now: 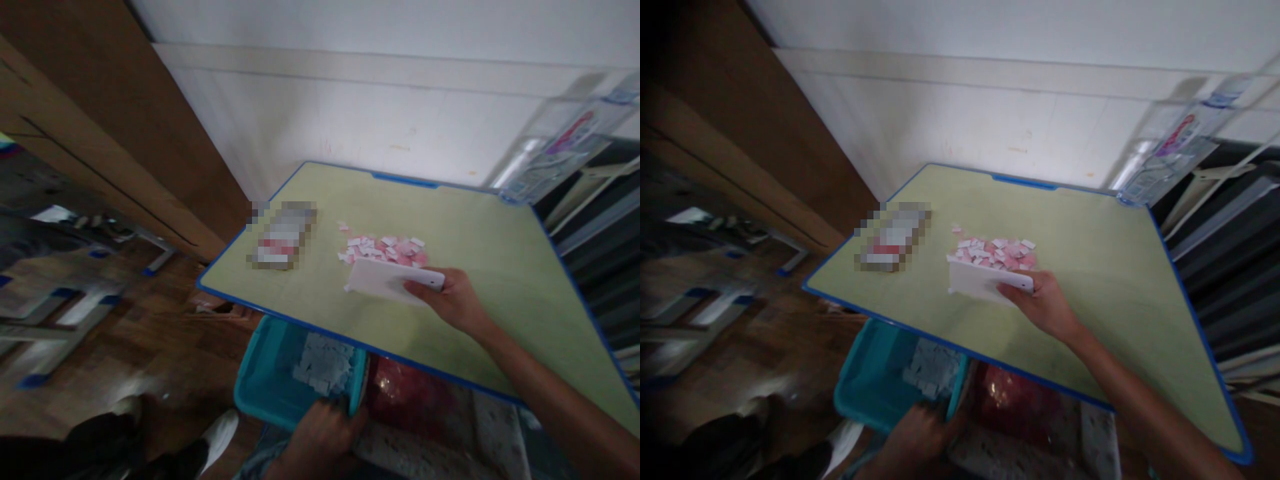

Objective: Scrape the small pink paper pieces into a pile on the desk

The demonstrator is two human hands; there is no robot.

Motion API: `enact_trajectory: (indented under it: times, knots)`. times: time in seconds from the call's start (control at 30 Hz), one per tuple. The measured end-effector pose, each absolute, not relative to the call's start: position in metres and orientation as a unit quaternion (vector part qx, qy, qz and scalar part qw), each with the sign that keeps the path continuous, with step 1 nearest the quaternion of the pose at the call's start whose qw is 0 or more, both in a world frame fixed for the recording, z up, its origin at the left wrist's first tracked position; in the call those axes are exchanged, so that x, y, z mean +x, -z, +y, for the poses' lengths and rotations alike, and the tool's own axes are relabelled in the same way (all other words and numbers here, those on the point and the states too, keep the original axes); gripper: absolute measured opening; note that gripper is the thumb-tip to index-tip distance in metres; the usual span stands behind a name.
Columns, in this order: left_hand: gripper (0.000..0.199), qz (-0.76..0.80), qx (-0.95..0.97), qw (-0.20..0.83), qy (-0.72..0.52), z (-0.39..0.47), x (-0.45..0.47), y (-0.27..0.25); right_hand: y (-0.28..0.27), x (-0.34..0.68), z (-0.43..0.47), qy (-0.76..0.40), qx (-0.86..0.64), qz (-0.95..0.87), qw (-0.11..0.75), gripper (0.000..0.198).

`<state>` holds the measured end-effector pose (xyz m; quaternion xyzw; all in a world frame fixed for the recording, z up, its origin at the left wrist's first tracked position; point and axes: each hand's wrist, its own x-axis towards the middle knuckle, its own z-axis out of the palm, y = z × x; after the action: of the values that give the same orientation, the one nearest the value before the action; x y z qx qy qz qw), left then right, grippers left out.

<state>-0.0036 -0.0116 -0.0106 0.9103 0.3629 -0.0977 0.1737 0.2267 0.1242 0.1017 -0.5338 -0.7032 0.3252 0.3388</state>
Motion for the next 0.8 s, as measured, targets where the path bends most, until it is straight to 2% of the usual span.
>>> enact_trajectory:
  times: [0.23,0.47,0.6,0.8]
  knots:
    - [0.032,0.367,0.906,0.184,0.106,-0.01,-0.002,0.006,-0.102,0.231,0.126,-0.341,-0.554,-0.655,0.384,0.027]
    - [0.03,0.37,0.905,0.184,0.104,-0.011,-0.002,0.008,-0.102,0.22,0.12,-0.37,-0.52,-0.703,0.315,0.028]
    - [0.041,0.365,0.909,0.171,0.106,-0.011,-0.003,0.007,-0.101,0.213,0.114,-0.371,-0.506,-0.719,0.299,0.029]
    - [0.037,0.367,0.909,0.166,0.109,-0.011,-0.004,0.007,-0.098,0.209,0.108,-0.376,-0.489,-0.731,0.291,0.03]
